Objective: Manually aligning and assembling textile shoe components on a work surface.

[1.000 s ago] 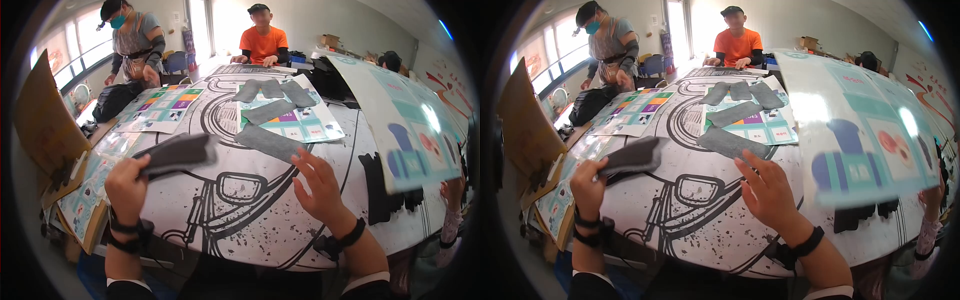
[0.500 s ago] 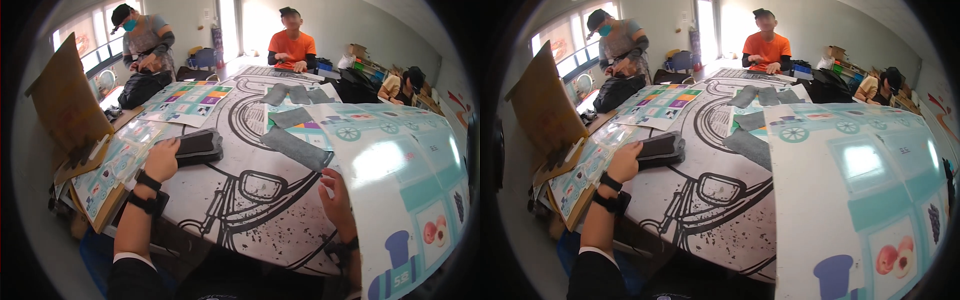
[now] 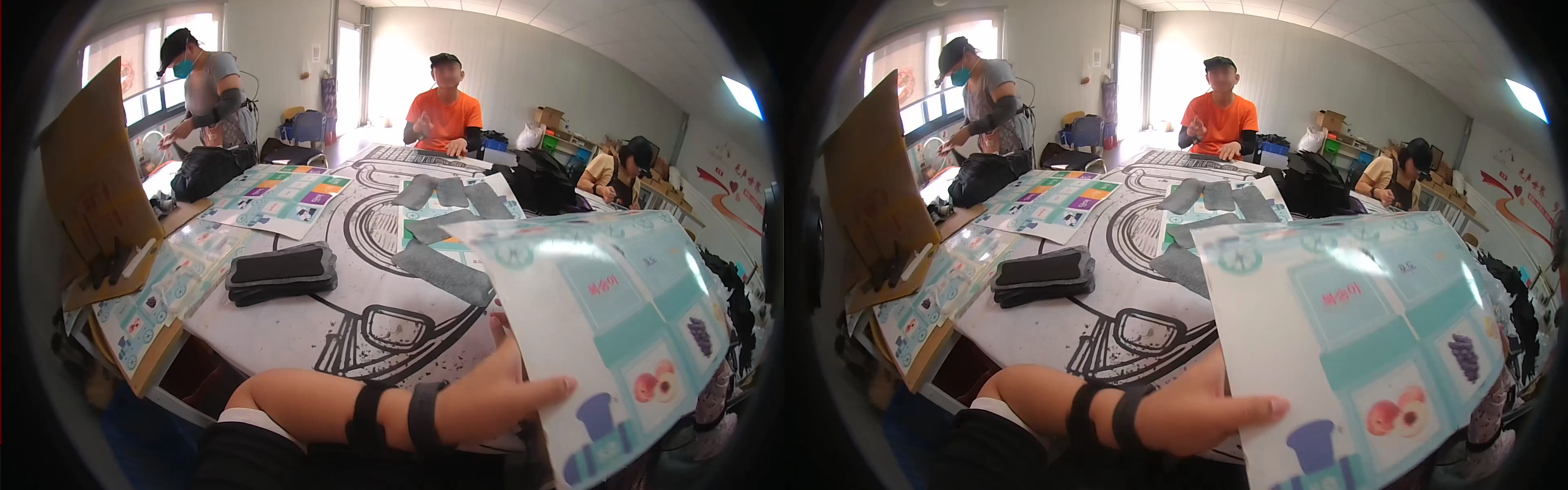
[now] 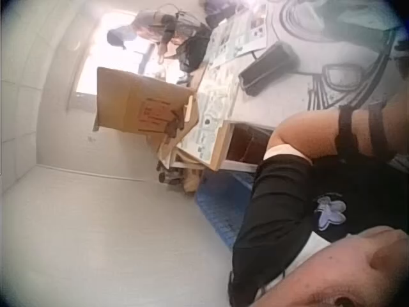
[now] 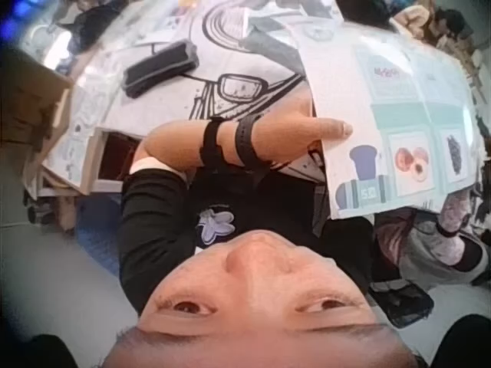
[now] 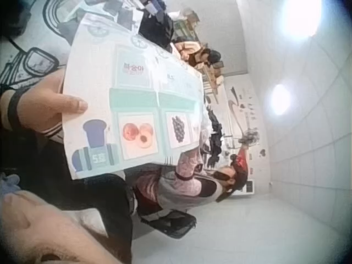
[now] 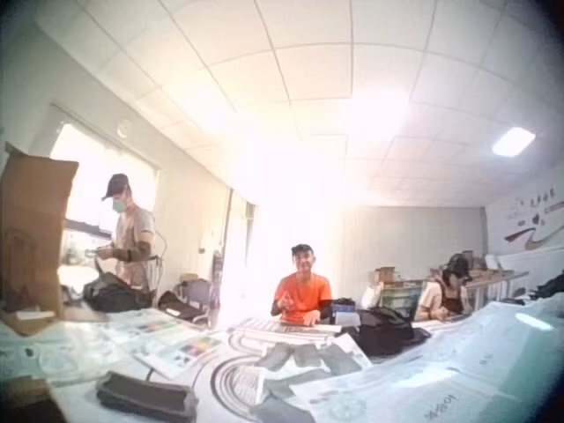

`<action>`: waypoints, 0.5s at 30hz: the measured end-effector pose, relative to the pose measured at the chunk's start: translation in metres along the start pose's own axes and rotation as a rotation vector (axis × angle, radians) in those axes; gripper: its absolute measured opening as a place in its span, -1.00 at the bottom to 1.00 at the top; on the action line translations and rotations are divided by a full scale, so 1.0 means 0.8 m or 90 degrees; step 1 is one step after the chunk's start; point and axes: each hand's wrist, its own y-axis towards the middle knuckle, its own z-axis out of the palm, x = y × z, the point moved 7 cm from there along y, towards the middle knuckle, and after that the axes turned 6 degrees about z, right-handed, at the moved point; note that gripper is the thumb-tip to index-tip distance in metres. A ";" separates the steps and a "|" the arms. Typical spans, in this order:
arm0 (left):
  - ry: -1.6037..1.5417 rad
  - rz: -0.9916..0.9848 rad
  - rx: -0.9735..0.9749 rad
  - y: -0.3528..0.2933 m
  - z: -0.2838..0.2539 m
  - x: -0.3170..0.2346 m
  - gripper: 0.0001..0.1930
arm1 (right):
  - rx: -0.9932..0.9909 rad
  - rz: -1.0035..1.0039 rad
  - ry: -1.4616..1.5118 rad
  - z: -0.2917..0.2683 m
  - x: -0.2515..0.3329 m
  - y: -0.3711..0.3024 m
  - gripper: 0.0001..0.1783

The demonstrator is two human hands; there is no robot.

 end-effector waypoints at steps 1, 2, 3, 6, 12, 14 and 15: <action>-0.053 0.055 -0.020 0.007 -0.008 -0.013 -0.16 | -0.005 -0.021 -0.017 -0.005 -0.001 -0.002 -0.58; -0.091 0.111 -0.071 0.008 -0.025 -0.029 -0.03 | 0.004 -0.052 -0.004 0.012 0.000 0.002 -0.58; -0.038 0.153 -0.122 0.002 -0.043 -0.050 -0.03 | 0.012 -0.082 0.012 0.029 -0.002 0.004 -0.58; 0.137 0.204 -0.162 -0.005 -0.079 -0.097 -0.01 | -0.018 -0.118 -0.055 0.105 0.083 0.065 -0.58; 0.416 0.424 -0.333 -0.058 -0.201 -0.218 -0.12 | 0.031 0.252 0.177 0.046 -0.036 -0.015 -0.57; 0.487 0.417 -0.395 -0.099 -0.268 -0.264 -0.13 | 0.049 0.233 0.224 0.048 -0.024 -0.011 -0.55; 0.418 0.379 -0.483 -0.110 -0.308 -0.271 -0.15 | 0.045 0.242 0.219 0.048 -0.028 -0.013 -0.55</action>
